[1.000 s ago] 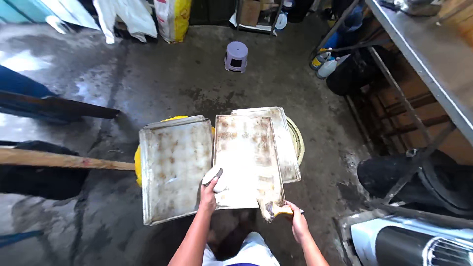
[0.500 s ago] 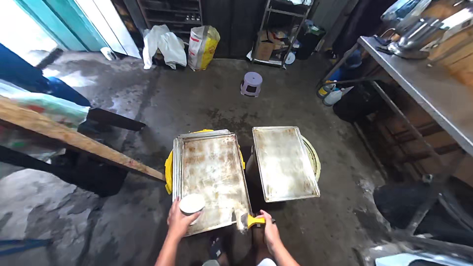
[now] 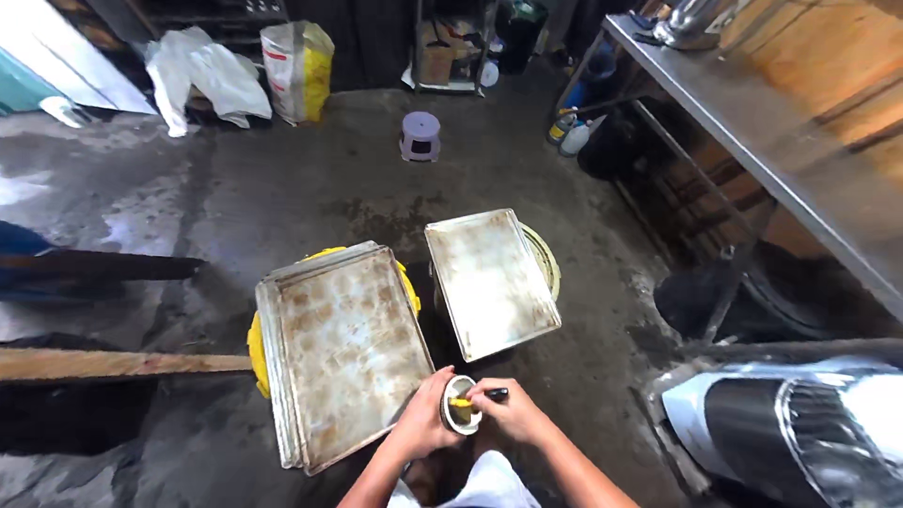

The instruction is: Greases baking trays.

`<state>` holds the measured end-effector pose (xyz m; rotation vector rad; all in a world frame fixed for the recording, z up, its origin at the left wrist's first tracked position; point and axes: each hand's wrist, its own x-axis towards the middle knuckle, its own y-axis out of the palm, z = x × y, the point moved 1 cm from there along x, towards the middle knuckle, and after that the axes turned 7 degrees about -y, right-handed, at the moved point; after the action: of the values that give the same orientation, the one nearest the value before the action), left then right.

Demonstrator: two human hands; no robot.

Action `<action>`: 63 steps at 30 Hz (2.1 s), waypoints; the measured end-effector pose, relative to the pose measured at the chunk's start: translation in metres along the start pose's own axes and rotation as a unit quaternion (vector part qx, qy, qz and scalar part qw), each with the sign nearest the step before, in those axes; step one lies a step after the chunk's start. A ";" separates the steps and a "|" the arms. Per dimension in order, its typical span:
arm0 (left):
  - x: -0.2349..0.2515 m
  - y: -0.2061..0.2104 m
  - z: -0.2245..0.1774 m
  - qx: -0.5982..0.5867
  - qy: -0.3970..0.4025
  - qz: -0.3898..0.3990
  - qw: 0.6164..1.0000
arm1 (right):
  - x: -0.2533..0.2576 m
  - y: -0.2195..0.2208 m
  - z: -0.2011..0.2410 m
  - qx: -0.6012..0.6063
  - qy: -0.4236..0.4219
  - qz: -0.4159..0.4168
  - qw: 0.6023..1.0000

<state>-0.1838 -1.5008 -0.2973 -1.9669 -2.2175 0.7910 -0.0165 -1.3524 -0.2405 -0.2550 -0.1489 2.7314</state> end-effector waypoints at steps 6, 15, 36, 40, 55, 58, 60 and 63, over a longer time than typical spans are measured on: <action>0.067 0.053 0.032 0.083 -0.140 0.057 0.985 | -0.005 -0.126 -0.042 -0.034 0.055 -0.324 0.944; 0.131 0.116 0.030 0.258 -0.317 0.208 0.889 | 0.064 -0.076 -0.147 -0.165 0.120 -0.076 0.976; 0.145 0.111 0.025 0.211 -0.393 0.229 0.865 | 0.233 -0.110 -0.132 -0.204 0.088 -0.002 0.975; 0.145 0.111 0.031 0.200 -0.395 0.225 0.868 | 0.263 -0.257 -0.135 -0.182 0.104 -0.172 0.963; 0.146 0.112 0.029 0.163 -0.413 0.218 0.869 | 0.363 -0.244 -0.116 -0.388 0.179 -0.125 0.896; 0.148 0.112 0.028 0.168 -0.410 0.217 0.870 | 0.293 -0.131 -0.120 -0.315 0.144 0.080 0.935; 0.149 0.109 0.027 0.171 -0.394 0.228 0.874 | 0.245 -0.153 -0.137 -0.181 0.079 0.027 0.980; 0.142 0.090 0.035 0.081 -0.351 0.154 0.920 | 0.215 -0.285 -0.137 -0.116 0.165 -0.203 0.958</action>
<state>-0.1411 -1.3737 -0.4045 -2.2089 -2.0299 1.9157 -0.0783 -0.9977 -0.3687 -0.6622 -0.3836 2.2263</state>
